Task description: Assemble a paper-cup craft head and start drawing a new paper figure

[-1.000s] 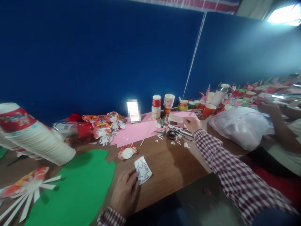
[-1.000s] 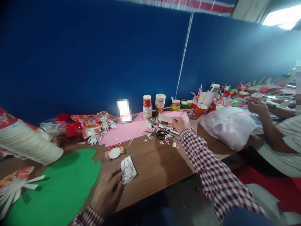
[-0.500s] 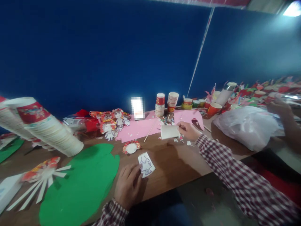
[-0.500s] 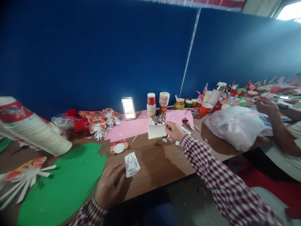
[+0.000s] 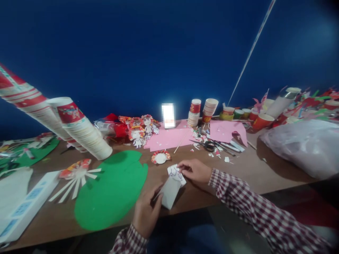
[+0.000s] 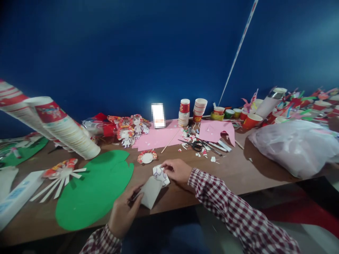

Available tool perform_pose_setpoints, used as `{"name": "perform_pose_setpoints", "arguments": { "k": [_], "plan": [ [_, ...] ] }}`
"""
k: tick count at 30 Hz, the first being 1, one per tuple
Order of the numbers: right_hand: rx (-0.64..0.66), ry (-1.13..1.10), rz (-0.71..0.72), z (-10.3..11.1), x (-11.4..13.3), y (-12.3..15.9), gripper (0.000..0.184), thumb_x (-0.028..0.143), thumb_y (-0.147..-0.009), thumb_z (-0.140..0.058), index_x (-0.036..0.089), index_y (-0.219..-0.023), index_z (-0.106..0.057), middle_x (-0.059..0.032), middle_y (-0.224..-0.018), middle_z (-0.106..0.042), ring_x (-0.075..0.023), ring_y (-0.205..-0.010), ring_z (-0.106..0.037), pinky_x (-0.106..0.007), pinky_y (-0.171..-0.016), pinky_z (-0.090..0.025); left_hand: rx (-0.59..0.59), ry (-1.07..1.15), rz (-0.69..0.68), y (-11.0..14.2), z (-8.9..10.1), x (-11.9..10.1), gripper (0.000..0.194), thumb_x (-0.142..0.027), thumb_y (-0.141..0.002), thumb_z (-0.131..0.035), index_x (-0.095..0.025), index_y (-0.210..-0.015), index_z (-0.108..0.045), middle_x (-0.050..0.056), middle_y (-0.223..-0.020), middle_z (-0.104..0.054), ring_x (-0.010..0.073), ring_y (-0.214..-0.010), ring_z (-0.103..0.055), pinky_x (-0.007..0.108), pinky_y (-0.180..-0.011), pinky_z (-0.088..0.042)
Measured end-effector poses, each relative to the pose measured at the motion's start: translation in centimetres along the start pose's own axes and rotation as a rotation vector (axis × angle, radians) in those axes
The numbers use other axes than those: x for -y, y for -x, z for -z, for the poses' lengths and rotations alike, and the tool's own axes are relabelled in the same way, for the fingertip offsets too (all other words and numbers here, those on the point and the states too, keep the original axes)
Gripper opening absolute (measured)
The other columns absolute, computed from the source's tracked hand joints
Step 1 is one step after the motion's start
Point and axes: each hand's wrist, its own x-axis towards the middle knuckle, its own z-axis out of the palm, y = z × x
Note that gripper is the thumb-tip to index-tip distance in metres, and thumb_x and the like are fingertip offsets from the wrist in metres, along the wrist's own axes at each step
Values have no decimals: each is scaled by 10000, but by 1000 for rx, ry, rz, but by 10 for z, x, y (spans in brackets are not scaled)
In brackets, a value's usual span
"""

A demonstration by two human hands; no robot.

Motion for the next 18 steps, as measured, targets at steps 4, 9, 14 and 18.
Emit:
{"name": "perform_pose_setpoints", "arguments": {
  "k": [4,9,14,18],
  "plan": [
    [-94,202,-205,0,-16,-17,202,189,-763,-476,146,-938,-566,-35,-768,-638,-132,-688,-570,-229,-640,-406,-52,40,116,4,14,15,371,-272,-803,-460,-172,-1160,-475,82,-1146,-562,189,-1030,-541,325,-874,-460],
    [-13,266,-168,-13,-9,-25,141,233,-709,-574,183,-842,-579,0,-754,-596,-112,-653,-529,-207,-589,-354,-94,15,174,8,16,33,471,-288,-791,-469,-174,-1241,-389,98,-1184,-526,206,-1037,-531,349,-867,-455],
    [22,380,-137,-21,-3,-21,483,454,-554,-709,210,-939,-551,-9,-829,-541,-144,-710,-500,-227,-596,-326,-86,-30,88,8,15,37,393,-272,-801,-449,-185,-1184,-467,84,-1154,-543,205,-1050,-512,357,-891,-429],
    [-3,267,-185,-19,-11,-14,519,316,-534,-738,199,-987,-514,12,-798,-541,-118,-664,-493,-214,-577,-330,-70,-51,37,9,17,36,302,-264,-804,-453,-178,-1075,-555,81,-1028,-594,194,-969,-543,335,-842,-450]
  ]
}}
